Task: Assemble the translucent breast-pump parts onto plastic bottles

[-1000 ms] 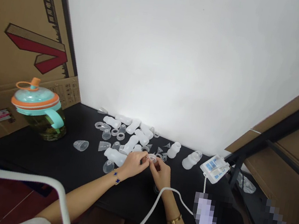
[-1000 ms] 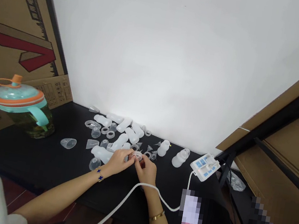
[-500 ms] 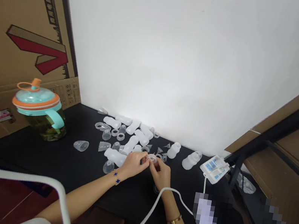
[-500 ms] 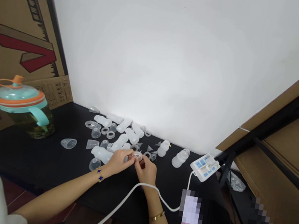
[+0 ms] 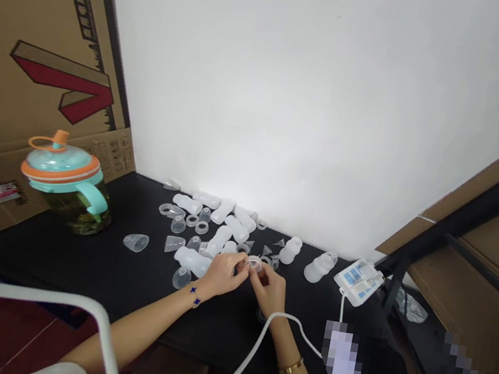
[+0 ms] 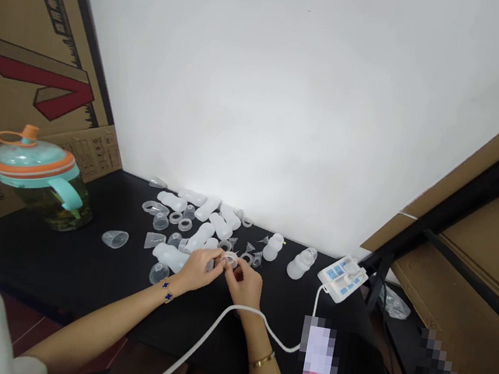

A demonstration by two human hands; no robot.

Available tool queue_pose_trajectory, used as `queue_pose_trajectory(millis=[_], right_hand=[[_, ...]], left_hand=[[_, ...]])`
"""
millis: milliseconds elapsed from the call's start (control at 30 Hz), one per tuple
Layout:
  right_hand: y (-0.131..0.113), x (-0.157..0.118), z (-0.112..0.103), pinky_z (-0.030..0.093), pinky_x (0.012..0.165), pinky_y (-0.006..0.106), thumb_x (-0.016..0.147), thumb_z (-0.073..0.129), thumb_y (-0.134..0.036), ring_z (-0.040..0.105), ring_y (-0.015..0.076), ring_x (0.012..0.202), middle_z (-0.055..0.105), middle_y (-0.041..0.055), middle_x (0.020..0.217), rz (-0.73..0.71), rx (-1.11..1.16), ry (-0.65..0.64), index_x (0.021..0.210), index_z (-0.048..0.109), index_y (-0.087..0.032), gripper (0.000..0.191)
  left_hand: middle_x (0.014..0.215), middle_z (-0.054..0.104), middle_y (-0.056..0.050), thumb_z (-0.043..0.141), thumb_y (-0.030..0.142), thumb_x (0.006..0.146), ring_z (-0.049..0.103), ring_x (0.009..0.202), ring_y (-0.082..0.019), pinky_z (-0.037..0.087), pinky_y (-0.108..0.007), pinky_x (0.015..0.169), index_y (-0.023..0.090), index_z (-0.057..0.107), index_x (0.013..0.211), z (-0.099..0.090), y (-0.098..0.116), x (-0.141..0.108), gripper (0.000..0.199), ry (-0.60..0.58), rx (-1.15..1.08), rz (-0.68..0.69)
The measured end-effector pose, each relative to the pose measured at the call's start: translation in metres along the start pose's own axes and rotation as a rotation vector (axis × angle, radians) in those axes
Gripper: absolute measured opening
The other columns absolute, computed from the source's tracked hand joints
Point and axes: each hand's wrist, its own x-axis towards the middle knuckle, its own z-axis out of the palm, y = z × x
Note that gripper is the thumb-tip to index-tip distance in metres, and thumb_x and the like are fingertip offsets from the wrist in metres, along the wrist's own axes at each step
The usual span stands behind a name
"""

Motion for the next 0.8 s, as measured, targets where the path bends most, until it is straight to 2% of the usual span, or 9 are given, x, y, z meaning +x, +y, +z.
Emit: queue_pose_trajectory(millis=[333,800], right_hand=[[-0.0011,-0.0005,0.0003,0.039,0.052,0.021,0.093,0.056,-0.045,0.052,0.0121,0.051,0.057,-0.0024,0.057,-0.007,-0.005,-0.005,0.087,0.073,-0.019,0.031],[-0.0005,-0.0003,0.0004,0.039,0.053,0.021,0.092,0.056,-0.044,0.05,0.0121,0.051,0.056,-0.0026,0.057,0.005,0.019,-0.014,0.089,0.072,-0.018,0.031]], left_hand=[[0.061,0.052,0.004,0.049,0.026,0.09,0.051,0.058,-0.013,0.035,-0.025,0.06,0.02,0.05,0.07,0.0015,-0.0024,0.0014,0.021,-0.018,-0.024,-0.054],[0.059,0.053,0.004,0.051,0.024,0.089,0.052,0.057,-0.012,0.035,-0.024,0.06,0.02,0.053,0.07,0.0012,0.0001,0.0031,0.02,0.014,-0.043,-0.06]])
